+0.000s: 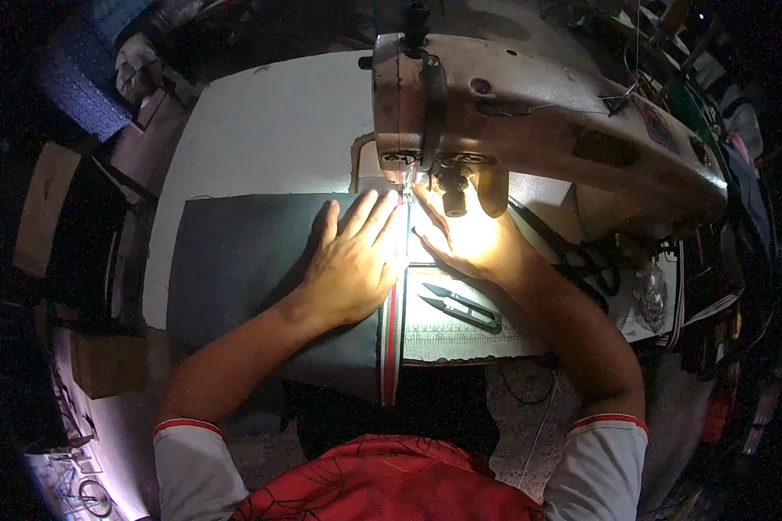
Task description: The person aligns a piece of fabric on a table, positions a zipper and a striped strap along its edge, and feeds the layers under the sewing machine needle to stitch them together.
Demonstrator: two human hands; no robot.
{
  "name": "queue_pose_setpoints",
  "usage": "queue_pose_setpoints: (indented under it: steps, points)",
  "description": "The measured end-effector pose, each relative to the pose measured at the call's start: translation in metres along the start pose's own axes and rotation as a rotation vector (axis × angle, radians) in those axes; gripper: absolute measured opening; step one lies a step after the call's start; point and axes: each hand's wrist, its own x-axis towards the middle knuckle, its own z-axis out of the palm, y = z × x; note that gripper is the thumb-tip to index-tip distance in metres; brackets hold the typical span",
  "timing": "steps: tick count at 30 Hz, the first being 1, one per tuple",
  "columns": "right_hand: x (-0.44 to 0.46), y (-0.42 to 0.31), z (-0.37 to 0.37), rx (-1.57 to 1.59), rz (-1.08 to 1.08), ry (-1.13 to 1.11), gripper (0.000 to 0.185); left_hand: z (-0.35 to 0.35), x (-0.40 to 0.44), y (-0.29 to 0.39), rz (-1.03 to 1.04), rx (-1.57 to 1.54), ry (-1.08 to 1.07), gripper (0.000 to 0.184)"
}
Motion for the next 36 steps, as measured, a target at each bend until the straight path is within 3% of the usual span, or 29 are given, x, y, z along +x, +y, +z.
queue_pose_setpoints:
  steps: [7, 9, 10, 12, 14, 16, 18, 22, 24, 26, 28, 30, 32, 34, 36]
  points:
    - [0.000, -0.004, -0.003, 0.014, -0.007, 0.003, 0.051, 0.000, 0.001, -0.003, -0.001, 0.013, -0.035, 0.062]
    - [0.000, -0.002, -0.001, -0.004, -0.035, 0.015, 0.052, -0.006, 0.005, -0.011, -0.027, -0.122, -0.078, 0.059]
    - [0.005, -0.008, -0.008, 0.031, 0.056, -0.081, 0.054, -0.012, 0.014, -0.026, 0.015, -0.101, 0.058, 0.043]
    - [0.000, -0.003, 0.001, 0.037, 0.119, -0.118, 0.055, -0.043, 0.034, -0.048, -0.235, -0.552, 0.351, 0.032]
    - [-0.002, 0.000, 0.002, 0.007, 0.134, -0.146, 0.056, -0.117, 0.066, -0.028, -0.307, -0.488, 0.475, 0.029]
    - [-0.001, 0.001, 0.003, 0.010, 0.128, -0.169, 0.054, -0.161, 0.096, -0.003, -0.166, -0.234, 0.557, 0.025]
    - [-0.007, 0.006, 0.009, 0.080, 0.105, -0.113, 0.054, -0.200, 0.122, 0.033, -0.174, 0.090, 0.203, 0.025]
    - [-0.008, 0.012, 0.015, 0.047, 0.054, -0.096, 0.061, -0.214, 0.153, 0.046, 0.004, 0.227, 0.072, 0.032]
    - [-0.010, 0.011, 0.015, 0.038, 0.096, -0.138, 0.062, -0.238, 0.154, 0.064, -0.009, 0.310, -0.241, 0.021]
    - [-0.008, 0.007, 0.014, 0.073, 0.187, -0.169, 0.060, -0.231, 0.158, 0.052, 0.125, 0.348, -0.128, 0.017]
    - [-0.003, -0.002, 0.005, -0.012, 0.247, -0.228, 0.059, -0.240, 0.161, 0.035, 0.218, 0.153, -0.273, 0.017]
    - [-0.004, 0.000, 0.005, -0.015, 0.161, -0.167, 0.058, -0.241, 0.152, 0.038, 0.171, 0.082, -0.250, 0.025]
    - [-0.004, 0.000, 0.007, 0.029, 0.151, -0.149, 0.059, -0.237, 0.129, 0.068, 0.053, 0.121, 0.028, 0.034]
    - [-0.002, -0.005, 0.002, -0.028, 0.178, -0.175, 0.058, -0.224, 0.149, 0.057, -0.023, 0.196, -0.007, 0.029]
    - [-0.005, -0.002, 0.005, -0.033, 0.183, -0.178, 0.058, -0.208, 0.174, 0.043, 0.057, 0.430, -0.004, 0.021]
